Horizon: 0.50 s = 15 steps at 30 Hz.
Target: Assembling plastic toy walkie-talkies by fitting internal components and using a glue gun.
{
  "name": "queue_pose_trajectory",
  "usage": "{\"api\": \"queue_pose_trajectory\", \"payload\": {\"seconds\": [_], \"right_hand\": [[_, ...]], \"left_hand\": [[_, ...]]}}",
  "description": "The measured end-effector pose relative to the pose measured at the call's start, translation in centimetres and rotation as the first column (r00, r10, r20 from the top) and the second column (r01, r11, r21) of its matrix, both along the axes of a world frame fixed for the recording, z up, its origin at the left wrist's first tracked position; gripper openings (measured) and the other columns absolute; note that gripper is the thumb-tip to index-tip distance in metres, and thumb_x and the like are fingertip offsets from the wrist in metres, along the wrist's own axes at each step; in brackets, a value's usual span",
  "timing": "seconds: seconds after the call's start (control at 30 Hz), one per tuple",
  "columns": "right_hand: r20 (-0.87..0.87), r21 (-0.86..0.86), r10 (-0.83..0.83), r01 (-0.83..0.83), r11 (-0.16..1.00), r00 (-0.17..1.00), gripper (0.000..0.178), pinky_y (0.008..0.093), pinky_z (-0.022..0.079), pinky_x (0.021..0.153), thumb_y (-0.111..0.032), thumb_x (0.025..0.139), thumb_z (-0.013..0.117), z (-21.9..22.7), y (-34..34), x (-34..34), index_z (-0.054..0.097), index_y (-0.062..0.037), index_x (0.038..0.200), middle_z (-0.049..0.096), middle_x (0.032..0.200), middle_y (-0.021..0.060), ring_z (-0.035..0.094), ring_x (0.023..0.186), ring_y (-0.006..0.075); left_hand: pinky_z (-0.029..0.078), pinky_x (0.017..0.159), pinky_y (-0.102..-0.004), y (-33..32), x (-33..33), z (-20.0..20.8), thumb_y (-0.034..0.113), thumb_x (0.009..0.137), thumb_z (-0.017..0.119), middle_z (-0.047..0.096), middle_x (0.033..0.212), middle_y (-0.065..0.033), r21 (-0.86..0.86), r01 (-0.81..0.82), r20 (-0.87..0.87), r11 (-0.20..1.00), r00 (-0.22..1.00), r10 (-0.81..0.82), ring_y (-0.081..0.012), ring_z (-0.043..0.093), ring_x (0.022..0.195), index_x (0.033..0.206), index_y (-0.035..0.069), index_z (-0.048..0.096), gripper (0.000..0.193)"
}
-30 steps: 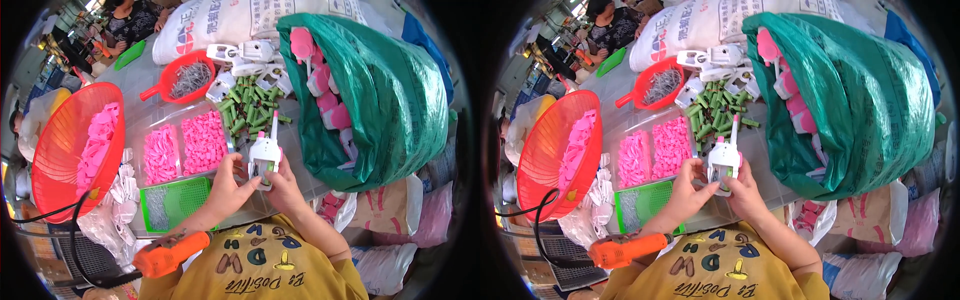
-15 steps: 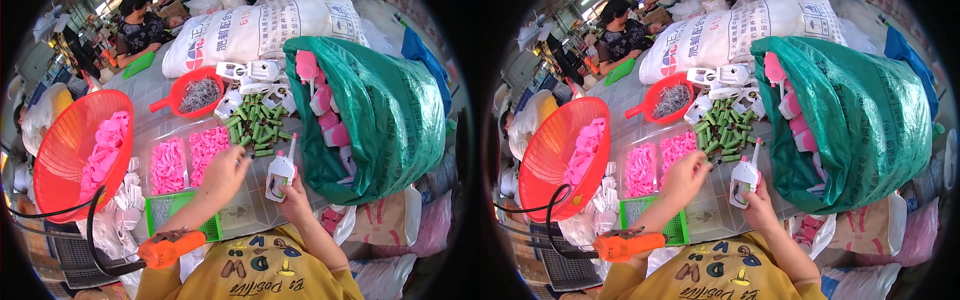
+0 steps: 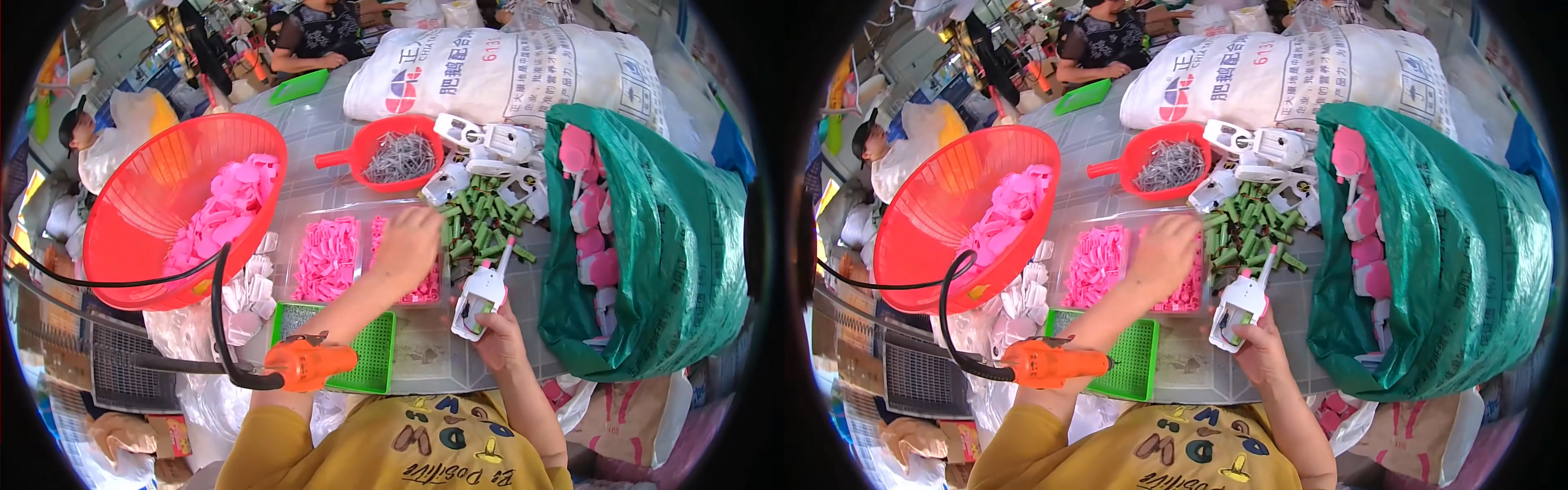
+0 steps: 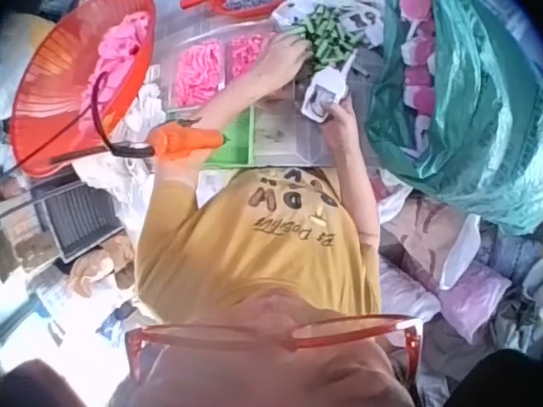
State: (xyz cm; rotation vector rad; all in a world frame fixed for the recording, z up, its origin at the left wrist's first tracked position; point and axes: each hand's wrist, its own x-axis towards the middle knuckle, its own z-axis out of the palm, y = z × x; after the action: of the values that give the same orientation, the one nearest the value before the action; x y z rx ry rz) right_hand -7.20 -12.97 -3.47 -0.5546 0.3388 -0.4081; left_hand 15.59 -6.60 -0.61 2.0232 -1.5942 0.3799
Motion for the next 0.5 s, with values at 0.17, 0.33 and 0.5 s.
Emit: {"api": "queue_pose_trajectory", "payload": {"seconds": [0.17, 0.33, 0.5], "right_hand": [[-0.026, 0.047, -0.049, 0.05, 0.998, 0.998, 0.084, 0.0643, 0.05, 0.103, 0.004, 0.07, 0.058, -0.7, 0.5, -0.3, 0.04, -0.0157, 0.15, 0.054, 0.143, 0.0135, 0.059, 0.124, 0.0355], [-0.015, 0.068, -0.005, 0.006, 0.998, 1.0, 0.086, 0.0648, 0.052, 0.099, 0.006, 0.069, 0.053, -0.7, 0.5, 0.1, 0.04, -0.0161, 0.151, 0.052, 0.145, 0.0144, 0.06, 0.122, 0.0335], [0.002, 0.039, -0.005, 0.005, 0.999, 1.0, 0.085, 0.0637, 0.054, 0.098, 0.007, 0.071, 0.053, -1.6, 0.3, -0.2, 0.039, -0.0158, 0.152, 0.051, 0.147, 0.0157, 0.06, 0.122, 0.0337]], "left_hand": [[0.053, 0.089, -0.0518, 6.2, 6.3, 1.8, 0.008, 0.093, 0.052, 0.071, 0.098, -0.0255, 0.176, -0.437, -0.208, 0.882, 0.86, 0.467, -0.0434, 0.067, 0.1, 0.117, 0.004, 0.067, 0.029], [0.055, 0.088, -0.0482, 10.8, 12.1, -2.2, 0.018, 0.096, 0.059, 0.072, 0.102, -0.0222, 0.243, -0.491, -0.187, 0.837, 0.823, 0.537, -0.0409, 0.069, 0.099, 0.112, 0.006, 0.071, 0.024], [0.055, 0.09, -0.0471, 9.4, 13.2, -4.0, 0.025, 0.093, 0.066, 0.073, 0.108, -0.0193, 0.337, -0.46, -0.248, 0.822, 0.799, 0.548, -0.0374, 0.07, 0.102, 0.113, 0.007, 0.072, 0.027]]}}
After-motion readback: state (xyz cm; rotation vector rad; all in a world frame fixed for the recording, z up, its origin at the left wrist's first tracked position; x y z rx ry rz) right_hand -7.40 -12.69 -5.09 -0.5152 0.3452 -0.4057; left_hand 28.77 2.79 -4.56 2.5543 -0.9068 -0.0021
